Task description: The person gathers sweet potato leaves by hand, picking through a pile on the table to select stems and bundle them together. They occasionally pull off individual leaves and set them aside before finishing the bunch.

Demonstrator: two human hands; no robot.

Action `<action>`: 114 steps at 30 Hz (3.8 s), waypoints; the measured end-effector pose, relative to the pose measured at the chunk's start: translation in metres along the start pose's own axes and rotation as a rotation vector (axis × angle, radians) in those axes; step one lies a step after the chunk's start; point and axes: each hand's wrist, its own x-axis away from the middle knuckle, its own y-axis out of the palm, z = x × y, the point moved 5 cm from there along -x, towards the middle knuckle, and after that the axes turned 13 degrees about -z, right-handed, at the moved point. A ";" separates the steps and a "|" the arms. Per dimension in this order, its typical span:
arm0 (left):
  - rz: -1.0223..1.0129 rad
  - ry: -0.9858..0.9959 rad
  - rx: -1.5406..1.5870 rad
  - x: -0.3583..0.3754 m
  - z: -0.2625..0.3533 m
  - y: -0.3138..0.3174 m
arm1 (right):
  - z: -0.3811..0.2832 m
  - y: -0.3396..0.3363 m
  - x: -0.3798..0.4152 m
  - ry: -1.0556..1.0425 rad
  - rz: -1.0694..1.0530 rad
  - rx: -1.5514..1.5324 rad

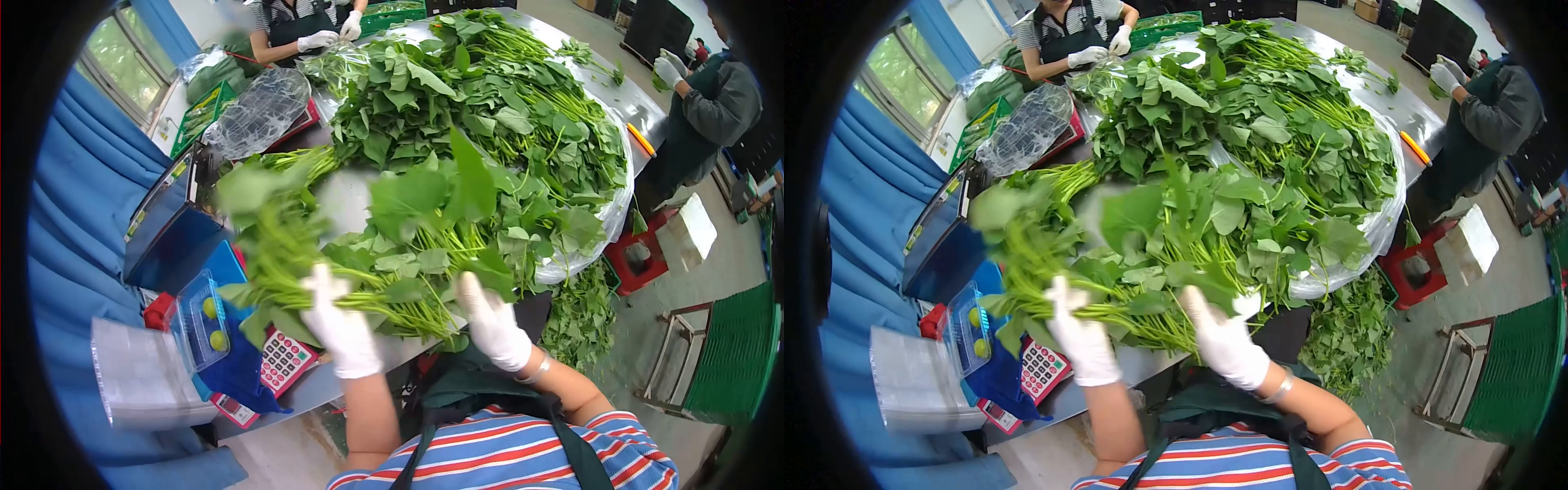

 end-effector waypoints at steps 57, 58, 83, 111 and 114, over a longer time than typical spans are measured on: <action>-0.277 -0.182 0.305 0.029 0.011 0.001 | 0.057 -0.045 -0.039 0.112 0.043 0.703; -0.278 -0.180 0.303 0.029 0.013 0.000 | 0.061 -0.047 -0.039 0.111 0.071 0.743; -0.389 -0.745 0.817 0.046 -0.006 0.026 | 0.014 -0.140 -0.029 0.115 0.159 0.024; -0.328 -0.304 -0.079 0.050 -0.047 0.041 | -0.021 -0.020 -0.001 -0.348 -0.134 0.270; -0.326 -0.294 -0.077 0.051 -0.046 0.038 | -0.030 -0.024 -0.004 -0.365 -0.200 0.335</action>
